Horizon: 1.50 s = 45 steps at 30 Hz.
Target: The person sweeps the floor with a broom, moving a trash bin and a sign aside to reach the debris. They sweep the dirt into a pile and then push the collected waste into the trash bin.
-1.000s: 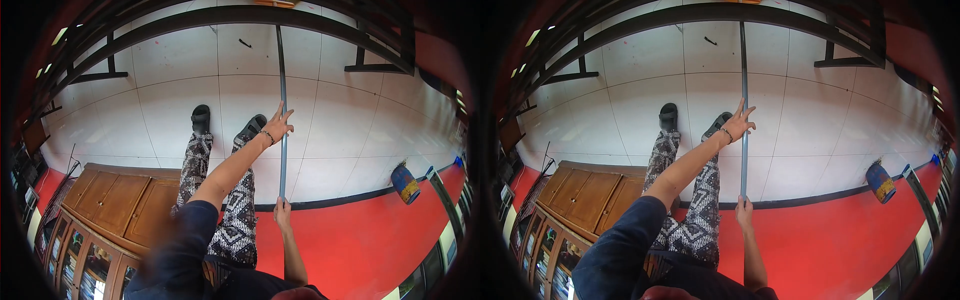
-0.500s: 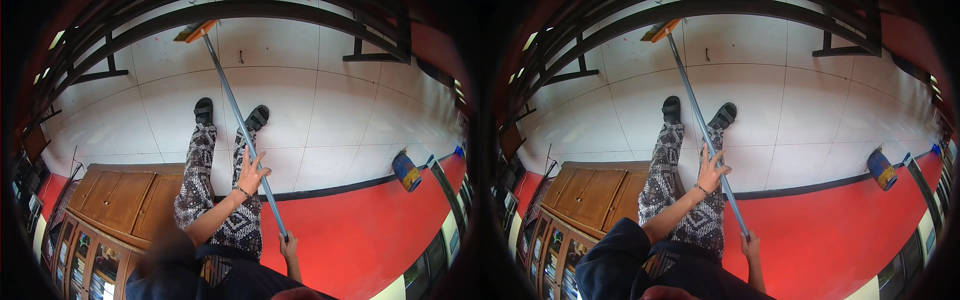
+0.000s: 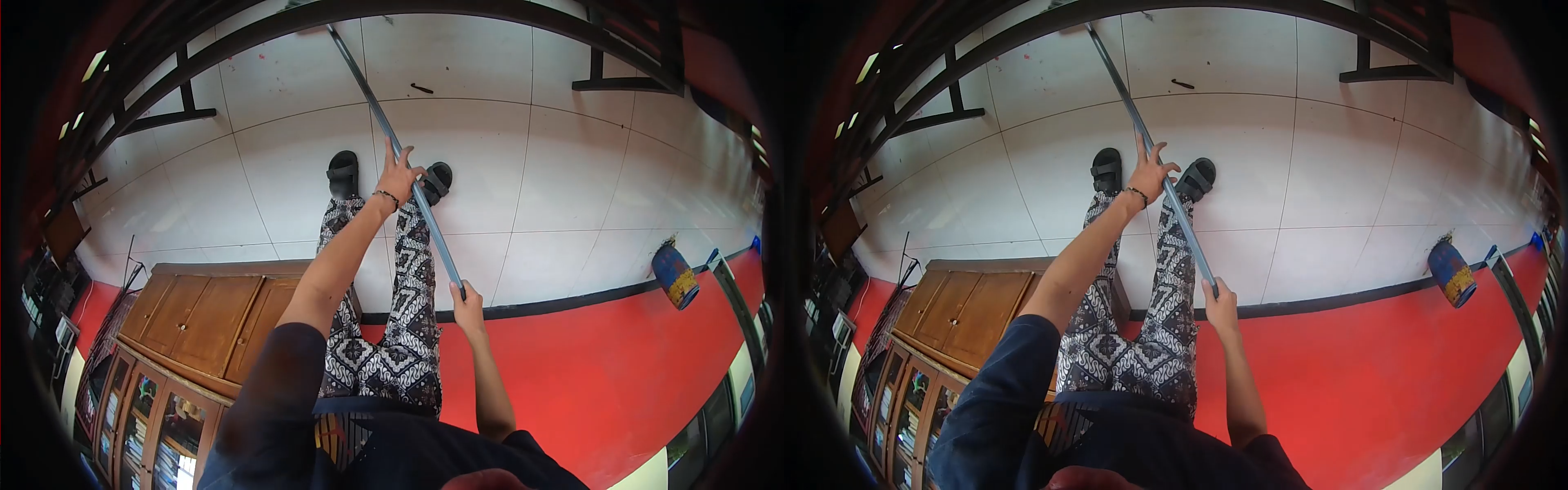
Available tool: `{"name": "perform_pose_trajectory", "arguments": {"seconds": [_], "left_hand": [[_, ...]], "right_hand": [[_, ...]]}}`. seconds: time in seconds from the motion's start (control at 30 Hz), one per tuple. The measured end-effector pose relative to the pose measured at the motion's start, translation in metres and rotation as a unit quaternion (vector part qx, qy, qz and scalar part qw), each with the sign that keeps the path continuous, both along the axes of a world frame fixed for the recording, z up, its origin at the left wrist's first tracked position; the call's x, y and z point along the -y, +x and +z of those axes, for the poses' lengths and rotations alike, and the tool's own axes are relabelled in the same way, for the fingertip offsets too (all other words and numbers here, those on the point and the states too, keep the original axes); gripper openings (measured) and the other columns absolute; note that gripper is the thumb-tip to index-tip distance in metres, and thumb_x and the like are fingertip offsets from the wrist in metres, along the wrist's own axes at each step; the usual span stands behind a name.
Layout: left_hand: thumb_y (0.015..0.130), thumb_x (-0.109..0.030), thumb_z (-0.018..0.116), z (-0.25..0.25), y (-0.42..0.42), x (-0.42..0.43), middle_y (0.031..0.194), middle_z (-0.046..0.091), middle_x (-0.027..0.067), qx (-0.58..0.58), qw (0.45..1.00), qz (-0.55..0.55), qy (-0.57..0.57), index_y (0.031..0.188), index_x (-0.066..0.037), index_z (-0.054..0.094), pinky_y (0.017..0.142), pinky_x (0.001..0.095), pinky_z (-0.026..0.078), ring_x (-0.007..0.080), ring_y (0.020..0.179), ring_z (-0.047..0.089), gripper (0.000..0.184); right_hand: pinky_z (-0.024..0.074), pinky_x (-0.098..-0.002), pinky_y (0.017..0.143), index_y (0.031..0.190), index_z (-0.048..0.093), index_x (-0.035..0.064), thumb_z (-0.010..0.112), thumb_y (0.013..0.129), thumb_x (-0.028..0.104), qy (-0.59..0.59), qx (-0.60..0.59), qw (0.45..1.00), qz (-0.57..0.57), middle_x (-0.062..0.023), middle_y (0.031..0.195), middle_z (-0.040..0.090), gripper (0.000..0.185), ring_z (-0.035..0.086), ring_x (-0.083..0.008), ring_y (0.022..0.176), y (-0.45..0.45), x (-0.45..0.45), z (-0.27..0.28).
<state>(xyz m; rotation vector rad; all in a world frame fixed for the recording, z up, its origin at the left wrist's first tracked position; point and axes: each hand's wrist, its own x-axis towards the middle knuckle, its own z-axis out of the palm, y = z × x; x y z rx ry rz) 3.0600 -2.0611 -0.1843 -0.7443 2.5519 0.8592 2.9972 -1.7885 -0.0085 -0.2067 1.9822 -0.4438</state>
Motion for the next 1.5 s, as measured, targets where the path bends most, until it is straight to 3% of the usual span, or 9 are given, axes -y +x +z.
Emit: {"name": "perform_pose_trajectory", "arguments": {"seconds": [0.33, 0.63, 0.73, 0.8, 0.9, 0.97, 1.0, 1.23, 1.5], "left_hand": [[0.079, -0.005, 0.066, 0.165, -0.073, -0.336, 0.149, 0.024, 0.0229, -0.026, 0.934, -0.063, 0.352, 0.099, -0.023, 0.07, 0.118, 0.0616, 0.01, 0.0635, 0.135, -0.01, 0.026], [0.081, -0.009, 0.065, 0.278, -0.139, -0.301, 0.128, 0.039, 0.024, -0.163, 0.932, -0.029, 0.323, 0.084, -0.008, 0.065, 0.108, 0.0773, 0.007, 0.0675, 0.133, -0.005, 0.003], [0.078, -0.023, 0.075, 0.279, -0.126, -0.234, 0.117, 0.044, 0.0183, -0.189, 0.94, 0.139, 0.248, 0.08, -0.009, 0.064, 0.105, 0.08, 0.012, 0.0695, 0.129, 0.003, 0.019], [0.075, -0.022, 0.078, 0.258, -0.106, -0.172, 0.109, 0.049, 0.0161, -0.19, 0.946, 0.186, 0.185, 0.077, -0.007, 0.061, 0.108, 0.0762, 0.004, 0.059, 0.123, 0.027, 0.023], [0.078, -0.017, 0.075, 0.188, -0.072, -0.102, 0.101, 0.052, 0.0144, -0.168, 0.964, 0.186, 0.092, 0.079, -0.005, 0.058, 0.109, 0.0716, -0.006, 0.0337, 0.107, 0.051, 0.021], [0.08, -0.016, 0.073, 0.134, -0.039, -0.054, 0.101, 0.053, 0.014, -0.156, 0.971, 0.17, 0.066, 0.081, -0.006, 0.057, 0.109, 0.0711, -0.006, 0.0343, 0.108, 0.051, 0.019], [0.08, -0.015, 0.072, 0.105, -0.028, -0.031, 0.101, 0.053, 0.014, -0.149, 0.976, 0.147, 0.055, 0.083, -0.006, 0.057, 0.109, 0.0708, -0.006, 0.0344, 0.108, 0.051, 0.018], [0.082, -0.018, 0.069, 0.029, -0.066, 0.036, 0.123, 0.053, 0.0179, -0.082, 0.995, -0.01, 0.063, 0.094, -0.016, 0.062, 0.108, 0.0727, -0.01, 0.0317, 0.121, 0.049, 0.014], [0.08, -0.032, 0.073, 0.02, -0.204, -0.017, 0.125, 0.052, 0.0177, -0.139, 0.982, -0.122, 0.043, 0.093, -0.018, 0.067, 0.108, 0.0722, -0.01, 0.0308, 0.124, 0.047, 0.02]], "right_hand": [[0.0255, -0.0353, 0.044, 0.073, 0.051, -0.0011, 0.057, 0.096, 0.027, 0.251, -0.079, 0.964, -0.038, -0.0023, 0.053, 0.031, 0.037, 0.031, -0.0103, 0.048, -0.016, -0.253, 0.267], [0.0206, -0.033, 0.044, 0.066, 0.051, -0.0006, 0.061, 0.091, 0.021, 0.25, -0.151, 0.956, 0.001, -0.0006, 0.05, 0.028, 0.035, 0.027, -0.0088, 0.047, -0.1, -0.217, 0.384], [0.0237, -0.0303, 0.045, 0.07, 0.06, -0.0029, 0.062, 0.089, 0.018, 0.209, -0.144, 0.967, 0.027, -0.0007, 0.05, 0.035, 0.028, 0.031, -0.0079, 0.047, -0.151, -0.157, 0.367], [0.0352, -0.0254, 0.05, 0.074, 0.064, -0.0042, 0.061, 0.088, 0.013, 0.062, -0.161, 0.983, -0.055, -0.0012, 0.053, 0.049, 0.023, 0.047, -0.0087, 0.051, -0.176, -0.146, 0.319], [0.0473, -0.0292, 0.081, 0.096, 0.069, -0.0043, 0.054, 0.09, 0.005, -0.17, -0.096, 0.975, -0.101, -0.0153, 0.109, 0.064, 0.019, 0.061, -0.019, 0.095, -0.179, -0.061, 0.211], [0.0463, -0.0344, 0.095, 0.106, 0.066, -0.0058, 0.048, 0.091, 0.0, -0.257, 0.059, 0.934, -0.242, -0.0154, 0.118, 0.064, 0.024, 0.058, -0.0233, 0.114, -0.155, -0.021, 0.148], [0.0458, -0.0355, 0.098, 0.109, 0.065, -0.006, 0.047, 0.091, -0.001, -0.28, 0.069, 0.943, -0.166, -0.0158, 0.122, 0.063, 0.026, 0.056, -0.0241, 0.119, -0.139, -0.012, 0.122], [0.0539, -0.0447, 0.095, 0.133, 0.047, -0.0075, 0.043, 0.1, 0.007, -0.271, 0.3, 0.774, -0.488, -0.0215, 0.134, 0.052, 0.036, 0.055, -0.0377, 0.121, -0.086, 0.004, 0.052], [0.0447, -0.0493, 0.105, 0.128, 0.049, -0.0126, 0.041, 0.1, 0.005, -0.315, 0.149, 0.732, -0.586, -0.0255, 0.135, 0.049, 0.034, 0.051, -0.0357, 0.125, -0.121, -0.047, 0.062]]}}
